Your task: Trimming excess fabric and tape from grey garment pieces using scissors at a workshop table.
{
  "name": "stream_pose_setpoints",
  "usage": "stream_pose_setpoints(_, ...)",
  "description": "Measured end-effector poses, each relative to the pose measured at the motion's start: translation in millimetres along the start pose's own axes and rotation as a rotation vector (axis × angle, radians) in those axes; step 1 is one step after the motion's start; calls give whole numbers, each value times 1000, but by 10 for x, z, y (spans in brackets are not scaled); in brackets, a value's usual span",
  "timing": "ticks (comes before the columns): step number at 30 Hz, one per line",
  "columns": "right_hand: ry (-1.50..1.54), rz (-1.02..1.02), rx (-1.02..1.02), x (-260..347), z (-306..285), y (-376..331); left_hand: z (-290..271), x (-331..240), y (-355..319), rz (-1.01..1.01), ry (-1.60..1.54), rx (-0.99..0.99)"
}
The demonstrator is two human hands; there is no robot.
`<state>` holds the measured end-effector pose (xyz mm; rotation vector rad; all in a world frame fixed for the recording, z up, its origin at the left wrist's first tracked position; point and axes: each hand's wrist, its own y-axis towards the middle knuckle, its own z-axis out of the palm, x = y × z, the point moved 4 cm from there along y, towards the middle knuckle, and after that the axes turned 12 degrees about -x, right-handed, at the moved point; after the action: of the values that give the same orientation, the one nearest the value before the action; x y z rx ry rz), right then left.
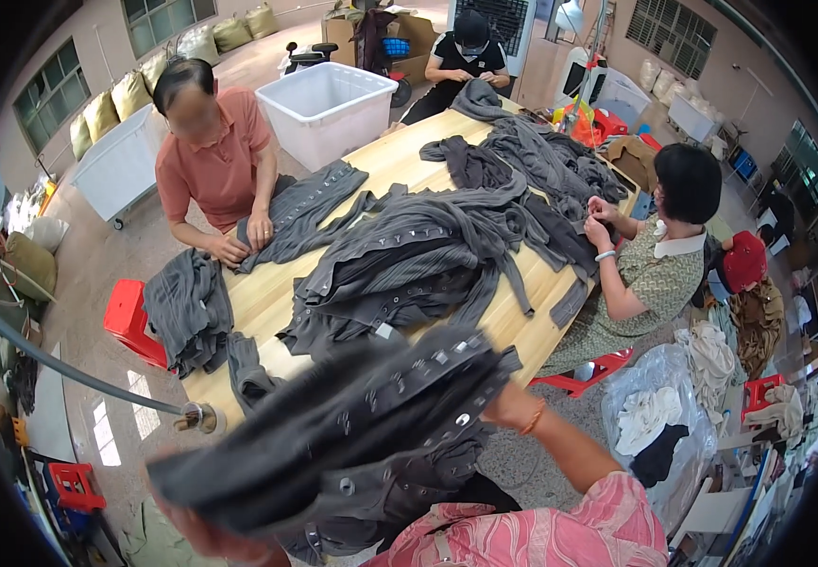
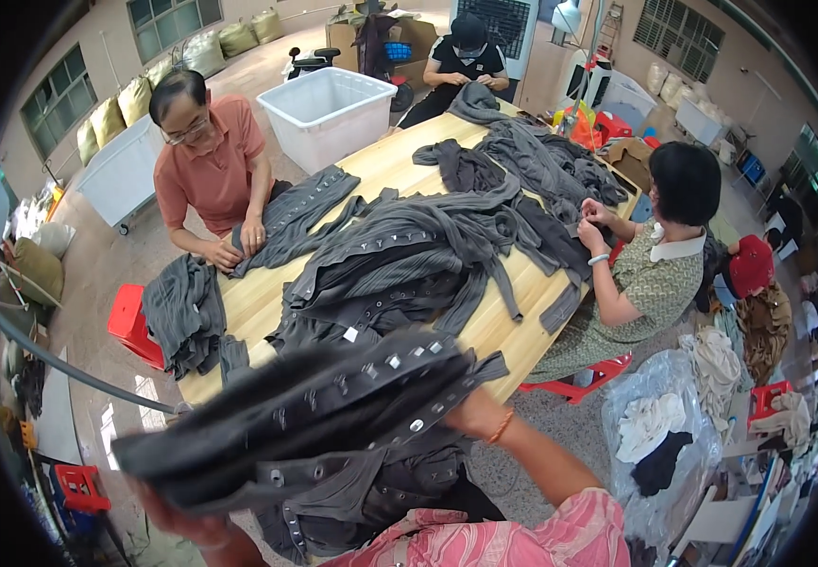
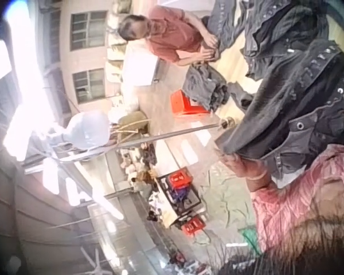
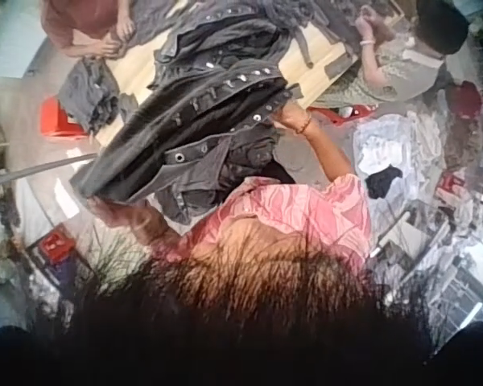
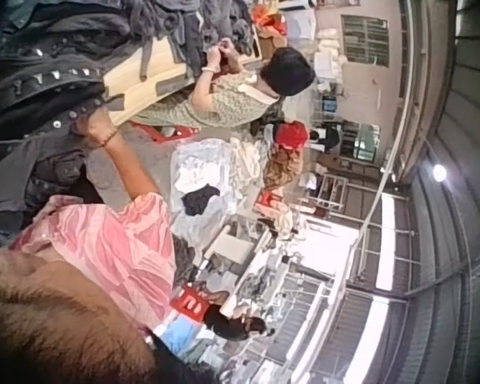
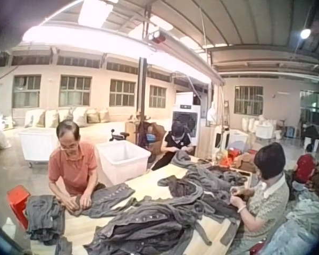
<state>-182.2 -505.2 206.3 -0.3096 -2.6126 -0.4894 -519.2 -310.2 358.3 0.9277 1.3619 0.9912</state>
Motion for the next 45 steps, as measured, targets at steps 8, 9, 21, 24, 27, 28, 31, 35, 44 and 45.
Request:
stream_pose_setpoints(8,-852,-108,-80,-1688,-1752,1223,2114,1078,321,-1047,-750,-171)
stream_pose_setpoints(9,-808,-265,-358,-1684,-1838,1473,2309,1261,311,-1033,-824,-187)
stream_pose_setpoints(21,179,395,312,-1462,472,556,506,1883,-1906,-1008,368,487)
stream_pose_setpoints(24,181,294,406,-1055,901,506,-374,1657,-2257,-1068,641,712)
stream_pose_setpoints(27,196,141,469,-634,1232,583,-633,1461,-2361,-864,683,941)
stream_pose_setpoints(28,193,123,477,-544,1324,608,-681,1421,-2424,-785,728,1012)
stream_pose_setpoints(31,165,114,508,-454,1666,547,-578,1395,-2342,-711,776,1052)
stream_pose_setpoints(35,166,177,557,-400,1618,406,-754,1257,-2081,-569,708,1028)
stream_pose_setpoints(44,336,194,1077,88,785,-270,-1532,405,-2190,-851,535,1223)
stream_pose_setpoints(45,331,199,1075,107,830,-348,-1572,364,-2263,-862,536,1259)
